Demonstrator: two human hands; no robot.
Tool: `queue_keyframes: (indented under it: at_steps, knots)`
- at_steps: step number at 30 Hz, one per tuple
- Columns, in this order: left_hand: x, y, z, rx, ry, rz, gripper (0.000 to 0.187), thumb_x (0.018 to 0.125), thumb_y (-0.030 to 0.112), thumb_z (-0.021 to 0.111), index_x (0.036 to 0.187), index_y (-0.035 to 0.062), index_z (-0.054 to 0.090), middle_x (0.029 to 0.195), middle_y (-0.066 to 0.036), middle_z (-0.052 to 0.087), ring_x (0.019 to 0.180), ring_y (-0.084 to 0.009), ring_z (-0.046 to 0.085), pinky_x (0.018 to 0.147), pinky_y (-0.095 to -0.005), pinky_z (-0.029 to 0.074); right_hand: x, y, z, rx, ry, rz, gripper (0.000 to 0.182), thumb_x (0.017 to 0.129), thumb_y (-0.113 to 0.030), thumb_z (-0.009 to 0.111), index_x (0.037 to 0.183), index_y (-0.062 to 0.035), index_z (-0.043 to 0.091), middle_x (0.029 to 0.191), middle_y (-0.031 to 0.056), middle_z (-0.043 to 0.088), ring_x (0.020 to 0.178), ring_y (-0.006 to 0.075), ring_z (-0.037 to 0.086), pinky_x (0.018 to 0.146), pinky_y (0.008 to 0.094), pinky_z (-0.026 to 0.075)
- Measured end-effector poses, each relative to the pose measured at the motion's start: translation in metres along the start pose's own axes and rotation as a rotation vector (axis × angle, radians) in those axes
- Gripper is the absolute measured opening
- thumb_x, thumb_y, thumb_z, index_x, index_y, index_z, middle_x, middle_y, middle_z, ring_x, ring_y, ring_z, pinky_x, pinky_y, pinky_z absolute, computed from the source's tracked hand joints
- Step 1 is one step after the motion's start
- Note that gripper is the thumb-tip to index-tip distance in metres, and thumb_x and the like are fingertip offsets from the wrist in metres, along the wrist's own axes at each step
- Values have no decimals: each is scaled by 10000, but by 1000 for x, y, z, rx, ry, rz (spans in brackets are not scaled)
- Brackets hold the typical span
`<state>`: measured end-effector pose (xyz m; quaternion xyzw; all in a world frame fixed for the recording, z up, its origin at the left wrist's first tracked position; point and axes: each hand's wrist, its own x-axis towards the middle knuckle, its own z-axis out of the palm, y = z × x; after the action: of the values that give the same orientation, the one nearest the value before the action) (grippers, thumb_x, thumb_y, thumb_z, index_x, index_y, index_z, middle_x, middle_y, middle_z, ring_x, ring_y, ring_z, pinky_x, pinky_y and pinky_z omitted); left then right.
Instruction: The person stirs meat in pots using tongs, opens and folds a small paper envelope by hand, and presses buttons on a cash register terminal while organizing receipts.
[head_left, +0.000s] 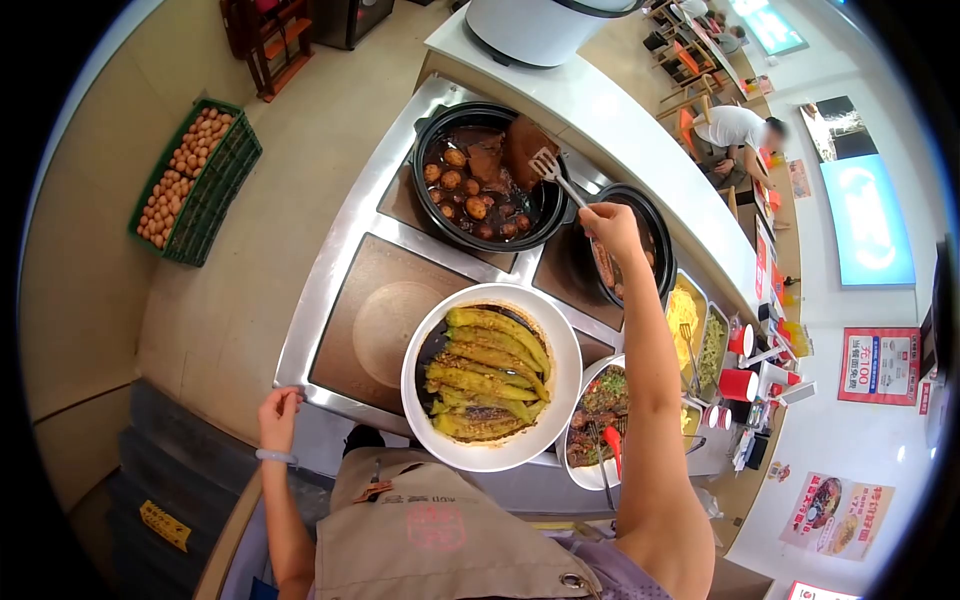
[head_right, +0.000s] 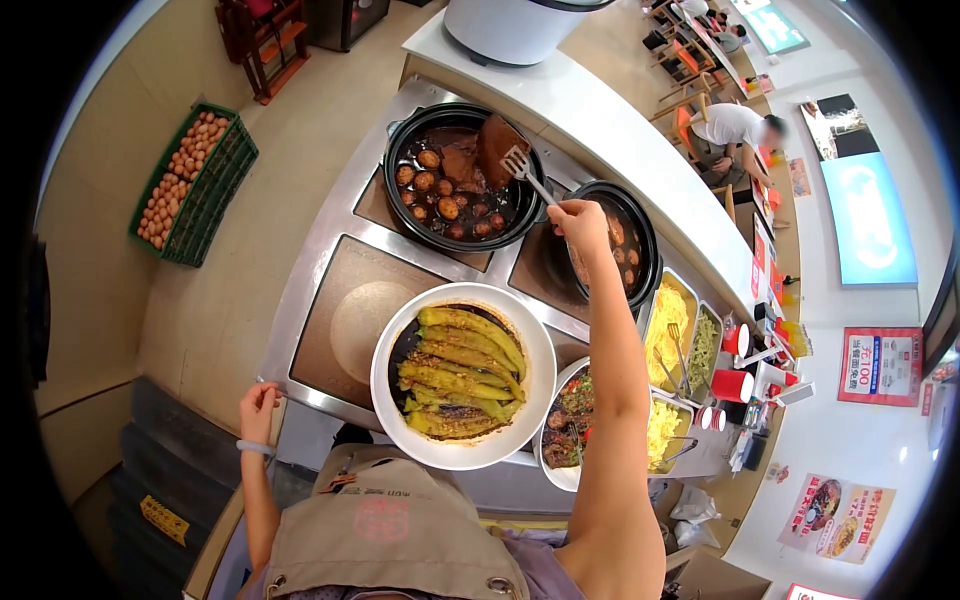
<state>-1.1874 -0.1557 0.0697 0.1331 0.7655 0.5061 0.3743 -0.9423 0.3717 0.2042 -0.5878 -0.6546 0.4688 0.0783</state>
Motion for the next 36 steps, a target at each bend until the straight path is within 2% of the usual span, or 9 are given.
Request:
queue_keyframes:
  at_steps: [6,9,12,16,20,22,26,30,36]
  knots:
    - [-1,2,-1,-16,-29,5,123,854,58,500,899,-4,596,786,-51,612,721,-94,562,627,-211,441,17,17,10,12,12,135,219,787,-185,617,821,31,638,713,76,628,532,134,575,437,240,458]
    - [-2,2,-1,-13,-40,-4,122,854,57,499,896,-5,595,785,-52,613,723,-96,565,626,-212,442,23,-5,20,-647,75,139,235,729,-203,597,753,28,633,671,111,633,511,177,614,527,276,511]
    - [2,-3,-1,-12,-34,3,122,854,59,497,894,-3,595,783,-52,613,712,-96,561,620,-210,440,18,-28,36,-815,105,162,213,730,-179,561,742,23,628,685,116,636,519,190,620,558,280,515]
    - [3,-3,1,-21,-50,25,124,853,61,498,896,-1,596,774,-50,610,698,-92,551,607,-209,433,16,-37,38,-834,11,249,194,738,-158,544,738,19,622,673,103,633,524,190,616,551,283,515]
    - [1,-3,-1,-53,-18,27,114,852,61,505,880,-6,593,740,-37,589,680,-90,536,602,-206,426,-18,-62,18,-868,-28,186,261,747,-241,579,719,15,619,627,99,614,494,201,599,529,302,512]
    - [-1,-5,-6,-29,-15,11,117,853,61,504,881,-6,595,741,-38,590,682,-90,537,601,-207,427,-26,-73,5,-955,-20,136,288,751,-236,606,757,52,612,650,124,615,508,172,609,457,261,495]
    - [-2,-9,-11,4,-3,-14,125,855,61,502,887,-4,603,743,-37,594,679,-88,539,601,-208,431,-7,-66,9,-1113,233,-74,394,727,-382,620,880,-20,651,909,162,637,893,296,605,759,373,479]
    - [1,-4,-8,11,-3,6,124,855,61,502,888,-2,604,741,-34,594,678,-87,544,607,-208,436,20,-38,37,-990,263,-76,436,745,-392,616,942,-3,627,985,192,610,948,318,581,801,386,464]
    - [1,-2,-4,12,-15,34,124,857,63,502,892,-4,600,742,-35,593,688,-89,550,610,-211,441,-3,-12,46,-979,274,-102,394,747,-356,623,865,20,634,910,205,622,878,349,600,762,408,477]
